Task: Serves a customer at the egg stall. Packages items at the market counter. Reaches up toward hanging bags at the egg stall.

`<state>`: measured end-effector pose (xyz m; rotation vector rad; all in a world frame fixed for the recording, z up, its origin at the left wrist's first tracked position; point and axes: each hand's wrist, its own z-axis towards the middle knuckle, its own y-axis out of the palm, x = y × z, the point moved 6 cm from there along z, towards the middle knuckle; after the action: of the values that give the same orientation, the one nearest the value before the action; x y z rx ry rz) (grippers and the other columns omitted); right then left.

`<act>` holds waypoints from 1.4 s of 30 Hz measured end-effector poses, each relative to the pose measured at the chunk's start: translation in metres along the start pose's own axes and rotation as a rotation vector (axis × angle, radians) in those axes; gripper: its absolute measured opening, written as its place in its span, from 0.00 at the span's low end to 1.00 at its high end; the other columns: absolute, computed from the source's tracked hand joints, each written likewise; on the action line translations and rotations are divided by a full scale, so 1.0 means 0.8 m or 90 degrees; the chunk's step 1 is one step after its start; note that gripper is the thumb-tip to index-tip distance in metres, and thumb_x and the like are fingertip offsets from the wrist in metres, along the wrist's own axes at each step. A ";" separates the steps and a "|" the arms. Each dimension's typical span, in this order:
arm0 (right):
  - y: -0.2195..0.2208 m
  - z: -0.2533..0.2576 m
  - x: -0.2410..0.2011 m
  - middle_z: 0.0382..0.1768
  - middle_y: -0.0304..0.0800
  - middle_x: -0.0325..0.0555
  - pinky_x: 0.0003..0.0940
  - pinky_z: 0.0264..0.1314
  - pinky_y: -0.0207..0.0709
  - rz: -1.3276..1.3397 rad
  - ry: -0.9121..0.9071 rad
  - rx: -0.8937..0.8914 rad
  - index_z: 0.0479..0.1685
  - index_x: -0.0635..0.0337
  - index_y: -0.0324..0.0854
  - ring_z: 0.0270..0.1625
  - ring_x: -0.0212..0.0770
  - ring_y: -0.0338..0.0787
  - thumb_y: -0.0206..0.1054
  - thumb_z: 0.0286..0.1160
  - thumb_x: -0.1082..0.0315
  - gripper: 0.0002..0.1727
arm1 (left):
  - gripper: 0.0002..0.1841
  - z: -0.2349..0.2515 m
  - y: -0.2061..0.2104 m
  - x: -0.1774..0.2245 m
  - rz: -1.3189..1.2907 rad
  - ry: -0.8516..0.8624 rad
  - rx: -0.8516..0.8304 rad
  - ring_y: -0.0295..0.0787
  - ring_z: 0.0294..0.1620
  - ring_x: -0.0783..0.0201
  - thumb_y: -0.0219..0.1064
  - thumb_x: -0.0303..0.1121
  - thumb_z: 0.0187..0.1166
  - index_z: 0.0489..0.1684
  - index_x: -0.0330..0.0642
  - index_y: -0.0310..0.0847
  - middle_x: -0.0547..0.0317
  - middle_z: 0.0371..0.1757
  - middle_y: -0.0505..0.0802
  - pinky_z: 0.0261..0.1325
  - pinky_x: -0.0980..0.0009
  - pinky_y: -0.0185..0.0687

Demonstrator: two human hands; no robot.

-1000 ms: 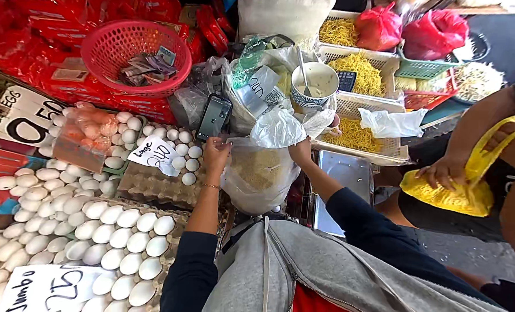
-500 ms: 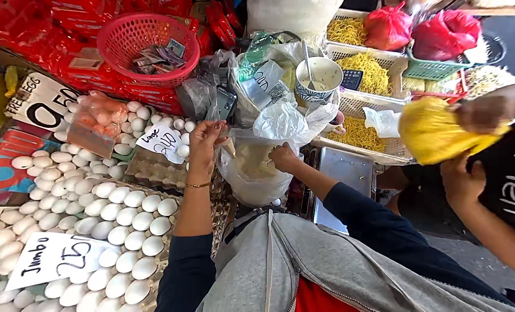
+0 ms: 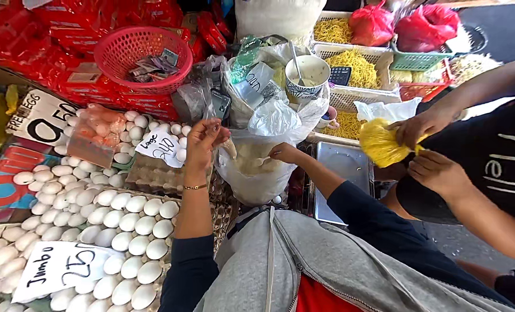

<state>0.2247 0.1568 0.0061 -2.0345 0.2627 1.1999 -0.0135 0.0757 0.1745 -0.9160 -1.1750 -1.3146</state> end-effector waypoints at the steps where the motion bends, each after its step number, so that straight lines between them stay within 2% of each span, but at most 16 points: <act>1: -0.006 -0.009 -0.006 0.56 0.92 0.62 0.54 0.73 0.76 0.017 -0.002 0.008 0.54 0.70 0.90 0.62 0.54 0.90 0.66 0.81 0.73 0.12 | 0.10 -0.005 0.002 -0.014 -0.007 -0.019 0.002 0.96 0.44 0.64 0.55 0.23 0.87 0.56 0.41 0.80 0.62 0.43 0.96 0.55 0.63 0.93; 4: -0.031 -0.039 -0.029 0.51 0.93 0.59 0.49 0.67 0.79 0.062 0.003 0.040 0.52 0.70 0.90 0.55 0.48 0.90 0.68 0.80 0.72 0.11 | 0.12 -0.025 0.013 -0.053 -0.007 -0.085 0.004 0.95 0.46 0.65 0.58 0.21 0.85 0.61 0.39 0.79 0.62 0.47 0.95 0.58 0.64 0.92; 6: -0.054 -0.058 -0.053 0.50 0.93 0.58 0.49 0.66 0.79 0.071 0.002 0.053 0.51 0.69 0.90 0.54 0.46 0.90 0.69 0.79 0.72 0.10 | 0.13 -0.035 0.019 -0.077 0.021 -0.112 -0.019 0.95 0.47 0.65 0.59 0.21 0.85 0.63 0.38 0.80 0.59 0.49 0.95 0.58 0.64 0.91; 11: -0.121 -0.099 -0.120 0.46 0.94 0.50 0.47 0.59 0.82 0.028 -0.045 0.129 0.49 0.64 0.91 0.49 0.40 0.90 0.70 0.79 0.70 0.09 | 0.12 -0.041 0.024 -0.124 0.095 -0.109 -0.073 0.94 0.49 0.66 0.64 0.22 0.83 0.61 0.32 0.83 0.53 0.54 0.93 0.61 0.65 0.90; 16: -0.162 -0.112 -0.169 0.41 0.92 0.45 0.39 0.52 0.80 -0.014 -0.065 0.188 0.46 0.63 0.91 0.42 0.33 0.87 0.70 0.79 0.69 0.07 | 0.10 -0.037 0.025 -0.138 0.156 -0.085 -0.087 0.93 0.49 0.68 0.67 0.24 0.82 0.55 0.30 0.86 0.52 0.50 0.95 0.62 0.66 0.88; 19: -0.169 -0.102 -0.173 0.40 0.92 0.45 0.40 0.53 0.79 -0.034 -0.056 0.188 0.45 0.61 0.91 0.43 0.33 0.87 0.71 0.79 0.68 0.07 | 0.10 -0.039 0.025 -0.140 0.174 -0.084 -0.093 0.94 0.50 0.68 0.68 0.24 0.81 0.56 0.31 0.87 0.51 0.51 0.95 0.63 0.66 0.88; 26: -0.158 -0.090 -0.179 0.41 0.93 0.47 0.43 0.55 0.79 -0.078 -0.024 0.151 0.46 0.61 0.92 0.44 0.37 0.88 0.72 0.79 0.67 0.08 | 0.09 -0.041 0.022 -0.135 0.212 -0.043 -0.118 0.93 0.49 0.69 0.70 0.25 0.81 0.53 0.33 0.89 0.52 0.53 0.95 0.61 0.69 0.88; 28: -0.153 -0.085 -0.180 0.41 0.93 0.48 0.48 0.55 0.78 -0.099 -0.026 0.134 0.46 0.61 0.92 0.44 0.40 0.88 0.71 0.79 0.66 0.08 | 0.09 -0.043 0.021 -0.134 0.219 -0.046 -0.122 0.93 0.50 0.69 0.69 0.26 0.81 0.54 0.33 0.89 0.52 0.53 0.95 0.62 0.69 0.88; 30: -0.144 -0.080 -0.189 0.42 0.94 0.51 0.54 0.55 0.79 -0.149 -0.043 0.118 0.46 0.61 0.93 0.46 0.46 0.90 0.71 0.80 0.65 0.09 | 0.09 -0.043 0.022 -0.132 0.227 -0.052 -0.121 0.93 0.49 0.68 0.69 0.26 0.82 0.54 0.33 0.89 0.51 0.53 0.95 0.61 0.69 0.87; 33: -0.114 -0.074 -0.217 0.48 0.94 0.59 0.66 0.62 0.79 -0.271 -0.083 0.114 0.48 0.62 0.93 0.54 0.59 0.92 0.68 0.80 0.67 0.10 | 0.12 -0.048 0.028 -0.121 0.237 -0.070 -0.121 0.92 0.48 0.69 0.70 0.26 0.81 0.59 0.34 0.87 0.51 0.53 0.94 0.60 0.69 0.87; 35: -0.089 -0.076 -0.242 0.51 0.91 0.63 0.67 0.68 0.74 -0.386 -0.124 0.120 0.50 0.62 0.92 0.61 0.64 0.88 0.67 0.80 0.69 0.11 | 0.16 -0.051 0.031 -0.117 0.235 -0.083 -0.118 0.90 0.43 0.68 0.72 0.26 0.78 0.62 0.33 0.84 0.50 0.49 0.93 0.55 0.68 0.86; 37: -0.077 -0.089 -0.266 0.52 0.89 0.65 0.64 0.71 0.69 -0.477 -0.149 0.154 0.50 0.62 0.92 0.66 0.66 0.84 0.64 0.81 0.70 0.11 | 0.17 -0.052 0.032 -0.115 0.223 -0.087 -0.115 0.91 0.42 0.68 0.74 0.26 0.76 0.63 0.34 0.83 0.50 0.48 0.93 0.53 0.68 0.87; 39: -0.086 -0.109 -0.281 0.52 0.89 0.67 0.66 0.73 0.69 -0.482 -0.174 0.231 0.50 0.64 0.91 0.67 0.68 0.83 0.62 0.81 0.72 0.12 | 0.17 -0.052 0.030 -0.115 0.183 -0.075 -0.106 0.89 0.41 0.71 0.74 0.24 0.75 0.62 0.34 0.84 0.54 0.47 0.93 0.52 0.72 0.87; 42: -0.114 -0.135 -0.277 0.47 0.91 0.65 0.67 0.67 0.73 -0.445 -0.160 0.337 0.49 0.64 0.91 0.60 0.67 0.88 0.63 0.81 0.70 0.12 | 0.14 -0.047 0.025 -0.115 0.121 -0.068 -0.082 0.91 0.43 0.73 0.72 0.22 0.76 0.58 0.31 0.84 0.55 0.45 0.94 0.54 0.73 0.87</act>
<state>0.2236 0.1050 0.2639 -1.3218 -0.2245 0.8096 0.0203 0.0617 0.0803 -1.1744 -1.0653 -1.2094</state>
